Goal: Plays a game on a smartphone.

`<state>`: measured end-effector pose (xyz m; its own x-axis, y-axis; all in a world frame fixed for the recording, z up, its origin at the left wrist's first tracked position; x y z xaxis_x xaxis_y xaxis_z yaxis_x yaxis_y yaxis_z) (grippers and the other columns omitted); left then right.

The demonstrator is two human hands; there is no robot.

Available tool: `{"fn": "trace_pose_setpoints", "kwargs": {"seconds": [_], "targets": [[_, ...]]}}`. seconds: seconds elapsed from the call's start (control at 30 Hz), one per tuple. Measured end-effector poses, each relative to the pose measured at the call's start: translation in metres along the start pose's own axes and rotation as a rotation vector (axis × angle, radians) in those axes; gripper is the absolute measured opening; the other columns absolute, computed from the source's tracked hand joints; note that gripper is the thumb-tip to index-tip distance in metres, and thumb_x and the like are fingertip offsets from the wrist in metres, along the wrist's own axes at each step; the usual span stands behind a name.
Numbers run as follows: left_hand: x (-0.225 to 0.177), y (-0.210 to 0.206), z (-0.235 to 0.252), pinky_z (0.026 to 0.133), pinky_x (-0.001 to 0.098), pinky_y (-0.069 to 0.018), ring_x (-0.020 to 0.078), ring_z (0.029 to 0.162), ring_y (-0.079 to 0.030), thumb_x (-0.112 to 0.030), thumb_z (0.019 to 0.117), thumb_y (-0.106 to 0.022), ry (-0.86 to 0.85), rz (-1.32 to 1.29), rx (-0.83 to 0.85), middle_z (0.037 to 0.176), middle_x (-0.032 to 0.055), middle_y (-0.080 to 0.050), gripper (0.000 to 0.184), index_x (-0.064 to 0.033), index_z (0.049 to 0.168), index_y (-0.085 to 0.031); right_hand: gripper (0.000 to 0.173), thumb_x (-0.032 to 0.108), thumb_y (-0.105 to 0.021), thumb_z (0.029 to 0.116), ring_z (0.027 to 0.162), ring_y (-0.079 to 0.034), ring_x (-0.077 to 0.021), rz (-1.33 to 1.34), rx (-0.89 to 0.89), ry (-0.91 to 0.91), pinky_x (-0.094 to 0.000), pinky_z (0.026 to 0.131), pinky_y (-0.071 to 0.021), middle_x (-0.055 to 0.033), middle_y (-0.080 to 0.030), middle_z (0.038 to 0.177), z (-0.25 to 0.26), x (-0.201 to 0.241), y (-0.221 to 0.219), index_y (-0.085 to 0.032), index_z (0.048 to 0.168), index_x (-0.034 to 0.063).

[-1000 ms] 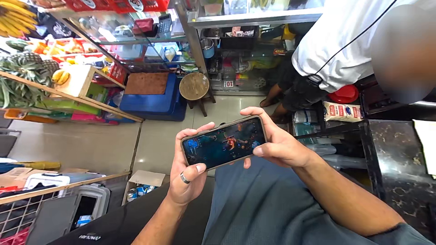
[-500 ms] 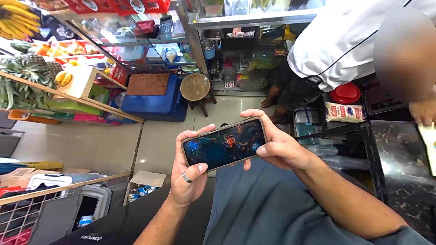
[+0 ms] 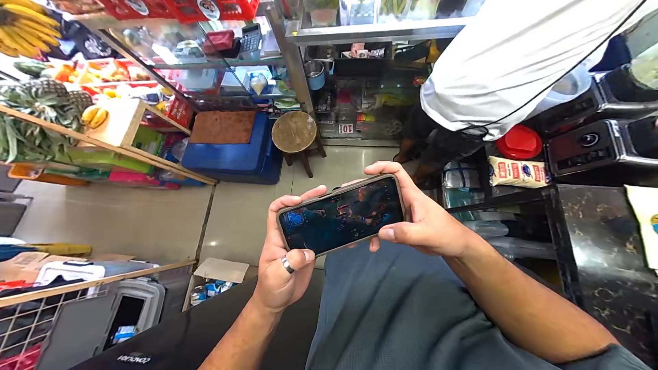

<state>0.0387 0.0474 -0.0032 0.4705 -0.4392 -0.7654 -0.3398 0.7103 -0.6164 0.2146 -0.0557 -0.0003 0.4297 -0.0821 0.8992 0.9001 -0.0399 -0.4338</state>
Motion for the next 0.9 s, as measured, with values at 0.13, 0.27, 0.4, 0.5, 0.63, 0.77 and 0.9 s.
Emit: {"fn": "trace_pose_setpoints", "kwargs": {"seconds": [0.13, 0.27, 0.4, 0.5, 0.63, 0.77, 0.9], "targets": [[0.0, -0.0018, -0.0005, 0.101, 0.053, -0.0515, 0.0327, 0.13, -0.057, 0.006, 0.0831, -0.058, -0.009, 0.05, -0.018, 0.154, 0.0117, -0.046, 0.064, -0.0237, 0.137, -0.044, 0.085, 0.017, -0.088, 0.0761, 0.092, -0.072, -0.0223, -0.316, -0.289, -0.047, -0.0342, 0.066, -0.0657, -0.0045, -0.062, 0.133, 0.0, 0.0036, -0.0027, -0.04, 0.145, 0.0295], [0.0001, 0.0, 0.0002, 0.098, 0.0571, -0.0527, 0.0336, 0.13, -0.057, 0.005, 0.0842, -0.058, 0.001, 0.023, -0.005, 0.155, 0.0101, -0.045, 0.063, -0.0257, 0.138, -0.045, 0.071, 0.011, -0.072, 0.0881, 0.09, -0.072, -0.0247, -0.002, -0.074, -0.057, -0.0324, 0.059, -0.0619, -0.0113, -0.054, 0.145, -0.0029, 0.0006, -0.0023, -0.036, 0.146, 0.0295], [-0.0003, -0.001, -0.0009, 0.1, 0.0568, -0.052, 0.0338, 0.13, -0.057, 0.005, 0.0839, -0.057, 0.008, -0.012, 0.016, 0.155, 0.0111, -0.045, 0.064, -0.0252, 0.14, -0.046, 0.065, -0.005, -0.047, 0.0939, 0.109, -0.068, -0.0277, 0.198, 0.109, -0.02, -0.0352, 0.071, -0.0628, -0.0141, -0.053, 0.144, -0.0056, 0.001, -0.0011, -0.035, 0.148, 0.0279], [-0.0001, -0.001, -0.0012, 0.1, 0.0558, -0.052, 0.0339, 0.13, -0.057, 0.005, 0.0834, -0.057, 0.002, -0.013, 0.021, 0.154, 0.0119, -0.047, 0.063, -0.0245, 0.139, -0.047, 0.066, -0.006, -0.043, 0.0933, 0.113, -0.066, -0.0299, 0.246, 0.168, -0.006, -0.0375, 0.075, -0.062, -0.0149, -0.047, 0.15, -0.0063, 0.0, -0.001, -0.032, 0.149, 0.028], [0.0, -0.0012, -0.0009, 0.1, 0.0558, -0.0517, 0.0343, 0.13, -0.056, 0.004, 0.0836, -0.056, 0.002, -0.026, 0.034, 0.154, 0.0126, -0.046, 0.064, -0.0244, 0.14, -0.046, 0.065, -0.008, -0.045, 0.0926, 0.111, -0.067, -0.0282, 0.233, 0.174, 0.011, -0.0368, 0.074, -0.0628, -0.0135, -0.049, 0.148, -0.0067, 0.0004, -0.0019, -0.034, 0.146, 0.0278], [-0.0001, -0.0016, -0.0011, 0.101, 0.0553, -0.0514, 0.0337, 0.13, -0.056, 0.005, 0.0836, -0.056, 0.001, -0.027, 0.038, 0.154, 0.0123, -0.046, 0.063, -0.0235, 0.139, -0.046, 0.063, -0.009, -0.045, 0.0923, 0.112, -0.067, -0.029, 0.22, 0.165, 0.029, -0.0362, 0.072, -0.0627, -0.0133, -0.046, 0.152, -0.0069, 0.0009, -0.0024, -0.036, 0.144, 0.0264], [-0.0002, -0.0013, -0.001, 0.1, 0.056, -0.0516, 0.0345, 0.13, -0.057, 0.005, 0.0831, -0.056, -0.001, -0.026, 0.038, 0.154, 0.0128, -0.046, 0.064, -0.0234, 0.139, -0.046, 0.064, -0.006, -0.047, 0.0916, 0.112, -0.067, -0.0281, 0.211, 0.167, 0.032, -0.0356, 0.072, -0.0623, -0.0128, -0.046, 0.152, -0.0065, 0.0003, -0.0025, -0.035, 0.145, 0.027]]}}
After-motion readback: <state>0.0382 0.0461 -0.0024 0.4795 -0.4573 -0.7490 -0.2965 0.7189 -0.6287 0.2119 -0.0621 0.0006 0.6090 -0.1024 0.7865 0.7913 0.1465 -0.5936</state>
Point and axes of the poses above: each hand's wrist, its own z-axis towards the middle knuckle, its own y-axis out of the back of the hand, x = y × z, the point moved 6 cm from there along z, towards the middle knuckle
